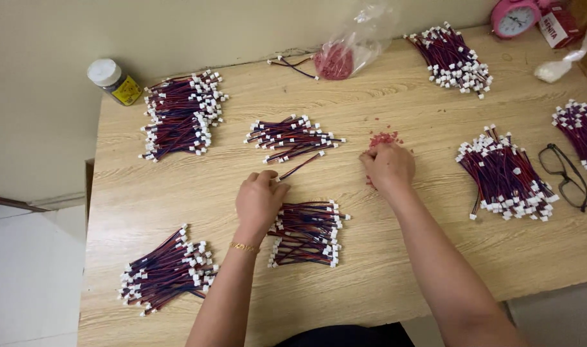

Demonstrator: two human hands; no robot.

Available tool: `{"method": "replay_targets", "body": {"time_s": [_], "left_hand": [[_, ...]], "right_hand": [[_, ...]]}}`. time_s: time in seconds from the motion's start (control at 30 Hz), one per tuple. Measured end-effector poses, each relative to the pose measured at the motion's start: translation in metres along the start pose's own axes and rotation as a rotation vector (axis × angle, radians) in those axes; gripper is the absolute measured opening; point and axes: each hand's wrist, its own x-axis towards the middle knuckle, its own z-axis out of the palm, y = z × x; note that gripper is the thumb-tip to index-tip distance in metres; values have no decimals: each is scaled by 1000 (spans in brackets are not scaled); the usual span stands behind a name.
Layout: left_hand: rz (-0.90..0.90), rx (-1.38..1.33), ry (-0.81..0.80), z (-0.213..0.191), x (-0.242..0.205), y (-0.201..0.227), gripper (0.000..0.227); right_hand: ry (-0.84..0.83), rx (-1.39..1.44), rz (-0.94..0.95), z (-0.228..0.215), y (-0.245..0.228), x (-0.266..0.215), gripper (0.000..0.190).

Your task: Sorting and assembling small wire harnesses by adding beads and bundling them

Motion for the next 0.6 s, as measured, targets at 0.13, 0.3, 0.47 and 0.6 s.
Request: {"method": "replay_targets", "body": {"time_s": [0.13,0.3,0.47,0.6], "left_hand": [[-2,48,8,4,10,4,32],[5,73,60,12,13,0,18],[-69,-142,52,-6,2,5,17],[-181,-588,50,-25,-12,6,17]], "right_hand": [[44,93,-30,8,4,2,22],[-20,165,-73,-8,3,-9,24],[24,192,-137,-19,11,-4,21],[84,247,-274,0,16,14,16]]}}
